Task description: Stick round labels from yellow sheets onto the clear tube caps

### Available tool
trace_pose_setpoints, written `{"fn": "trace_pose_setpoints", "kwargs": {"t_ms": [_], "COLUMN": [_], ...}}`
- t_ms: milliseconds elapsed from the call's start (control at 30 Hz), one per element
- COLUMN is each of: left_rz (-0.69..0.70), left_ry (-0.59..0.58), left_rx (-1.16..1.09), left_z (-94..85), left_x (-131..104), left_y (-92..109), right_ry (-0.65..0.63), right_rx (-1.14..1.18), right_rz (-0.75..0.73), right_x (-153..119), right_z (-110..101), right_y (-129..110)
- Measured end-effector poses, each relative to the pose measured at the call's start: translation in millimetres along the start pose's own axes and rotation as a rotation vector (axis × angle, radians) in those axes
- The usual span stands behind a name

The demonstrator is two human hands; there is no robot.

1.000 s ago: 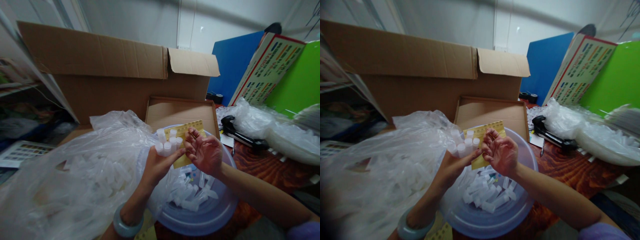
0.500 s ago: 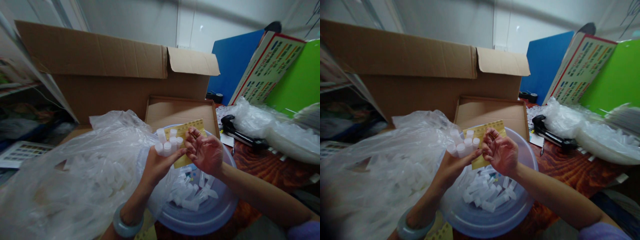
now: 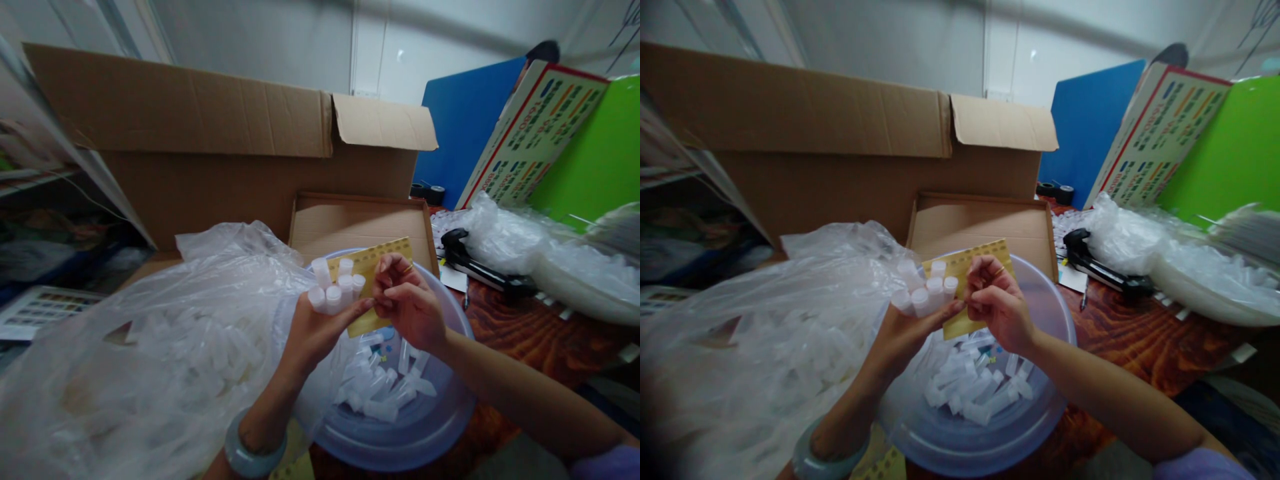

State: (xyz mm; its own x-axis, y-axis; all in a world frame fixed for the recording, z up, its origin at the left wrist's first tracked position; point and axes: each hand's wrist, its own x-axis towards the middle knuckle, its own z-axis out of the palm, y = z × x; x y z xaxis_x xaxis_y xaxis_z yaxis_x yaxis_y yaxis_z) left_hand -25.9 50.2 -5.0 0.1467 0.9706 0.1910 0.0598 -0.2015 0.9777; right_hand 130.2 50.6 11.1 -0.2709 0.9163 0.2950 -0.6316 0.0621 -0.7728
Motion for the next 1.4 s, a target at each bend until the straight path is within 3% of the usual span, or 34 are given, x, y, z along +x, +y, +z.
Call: {"fn": "trace_pose_setpoints", "kwargs": {"t_ms": [967, 1400], "left_rz": [0.024, 0.025], "left_ry": [-0.011, 0.019], "left_rx": [0.084, 0.101], "left_z": [0.3, 0.7], "left_x": [-1.2, -0.2], "left_y": [1.3, 2.2], "right_ry": [0.015, -0.02], "right_rx": [-0.791, -0.861], "right_rz": [-0.518, -0.652], "right_x": [-17.5, -14.4], "right_z": [-2.9, -9.7], "right_y": [1.5, 2.1]}}
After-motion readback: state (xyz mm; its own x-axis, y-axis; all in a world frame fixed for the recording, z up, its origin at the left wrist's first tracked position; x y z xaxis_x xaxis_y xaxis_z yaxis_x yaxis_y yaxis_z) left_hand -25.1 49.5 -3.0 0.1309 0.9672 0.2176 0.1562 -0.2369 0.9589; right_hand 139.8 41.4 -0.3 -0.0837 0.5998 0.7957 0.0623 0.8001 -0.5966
